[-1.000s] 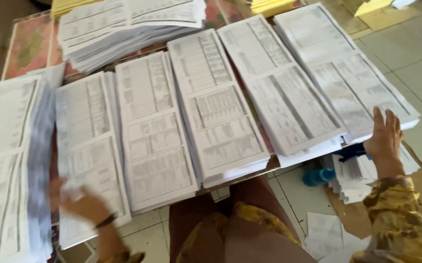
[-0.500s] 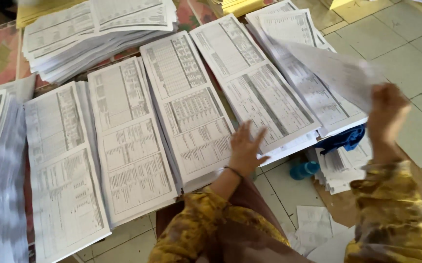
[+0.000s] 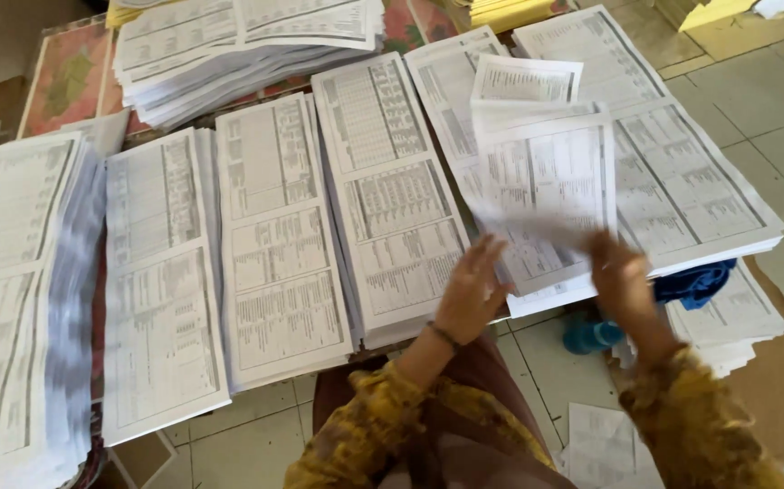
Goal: The person sits on the floor and sorts through stacks of printed papers. They pick up sheets, flip through them, and place them into separate piles on the floor.
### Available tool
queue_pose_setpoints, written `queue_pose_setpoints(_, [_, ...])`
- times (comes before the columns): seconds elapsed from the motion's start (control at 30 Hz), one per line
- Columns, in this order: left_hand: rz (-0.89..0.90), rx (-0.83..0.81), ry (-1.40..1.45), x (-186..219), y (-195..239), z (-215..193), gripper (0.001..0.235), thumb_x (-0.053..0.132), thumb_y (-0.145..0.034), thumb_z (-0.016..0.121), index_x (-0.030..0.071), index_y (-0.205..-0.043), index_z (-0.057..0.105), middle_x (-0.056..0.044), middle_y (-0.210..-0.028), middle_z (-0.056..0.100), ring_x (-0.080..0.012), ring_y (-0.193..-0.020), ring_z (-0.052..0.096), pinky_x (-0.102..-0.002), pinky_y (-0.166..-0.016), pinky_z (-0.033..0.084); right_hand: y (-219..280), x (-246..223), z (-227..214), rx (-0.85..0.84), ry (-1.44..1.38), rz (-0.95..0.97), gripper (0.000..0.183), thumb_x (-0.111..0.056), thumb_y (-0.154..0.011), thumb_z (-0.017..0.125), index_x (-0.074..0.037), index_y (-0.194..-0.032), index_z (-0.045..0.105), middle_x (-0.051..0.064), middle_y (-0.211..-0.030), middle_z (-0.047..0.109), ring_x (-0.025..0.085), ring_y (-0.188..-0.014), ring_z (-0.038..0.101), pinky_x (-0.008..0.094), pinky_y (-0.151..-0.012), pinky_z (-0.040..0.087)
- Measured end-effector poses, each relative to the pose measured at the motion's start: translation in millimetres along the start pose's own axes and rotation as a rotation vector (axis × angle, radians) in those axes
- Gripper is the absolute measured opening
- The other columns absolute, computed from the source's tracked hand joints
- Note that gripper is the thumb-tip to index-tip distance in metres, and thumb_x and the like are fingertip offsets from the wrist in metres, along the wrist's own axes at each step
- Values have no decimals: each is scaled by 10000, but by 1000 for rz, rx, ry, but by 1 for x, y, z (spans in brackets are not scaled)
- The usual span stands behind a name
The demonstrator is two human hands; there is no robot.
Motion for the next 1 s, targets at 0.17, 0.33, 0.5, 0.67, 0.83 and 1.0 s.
queue_pose_setpoints(0.17, [-200,-41,-351,-4,51,-104,910,520,-852,738,53,-1565,419,-318,-1559,382,-549,-1451,347,-617,-1201,277,-92,82,-25,321,-834,328,431,129,-1005,498,71,-1400,661,264,-1225,692,402,-1059,660,477,-889,523])
queue_pose_setpoints(0.33, [-384,-253,-719,-25,125,-140,916,336,-651,983,148,-1446,571,-293,-1661,194,-546,-1531,131,-693,-1208,100,-142,15,-59,407,-924,194,486,91,-873,528,-83,-1233,803,104,-1107,766,311,-996,756,418,-870,620])
queue_pose_setpoints(0.5, [-293,-83,-628,-81,144,-133,86,322,-1000,675,319,-1056,740,65,-1255,686,-177,-1168,680,-453,-1083,454,-155,-100,-188,240,-1606,-126,138,-144,-881,626,-79,-808,724,120,-1127,766,355,-1080,718,473,-930,570])
queue_pose_setpoints(0.67, [-279,55,-523,-25,110,-171,324,291,-1007,667,224,-1322,641,-91,-1283,667,-287,-1156,687,-434,-1008,534,-111,-183,-139,-121,-1484,-98,296,-156,-904,578,-74,-1159,702,168,-1186,715,404,-1077,704,524,-937,565])
queue_pose_setpoints(0.83, [-377,125,-433,-21,151,-249,949,187,-762,868,69,-1585,410,-320,-1474,448,-564,-1406,417,-627,-1166,376,-184,-63,-127,-66,-1537,118,442,-18,-1008,525,-39,-1448,561,205,-1012,625,430,-888,601,559,-802,498])
queue_pose_setpoints(1.0, [-683,-171,-848,-45,239,-299,895,377,-675,975,185,-1426,527,-284,-1661,147,-542,-1540,53,-774,-1177,69,-257,10,-200,415,-1136,130,561,136,-1128,487,22,-1659,625,223,-1352,777,417,-1064,749,475,-766,548])
Point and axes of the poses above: each hand's wrist, its own y-axis away from the middle knuckle, its own z-axis out of the palm, x = y × z, the point moved 3 cm from there along -y, towards the middle knuckle
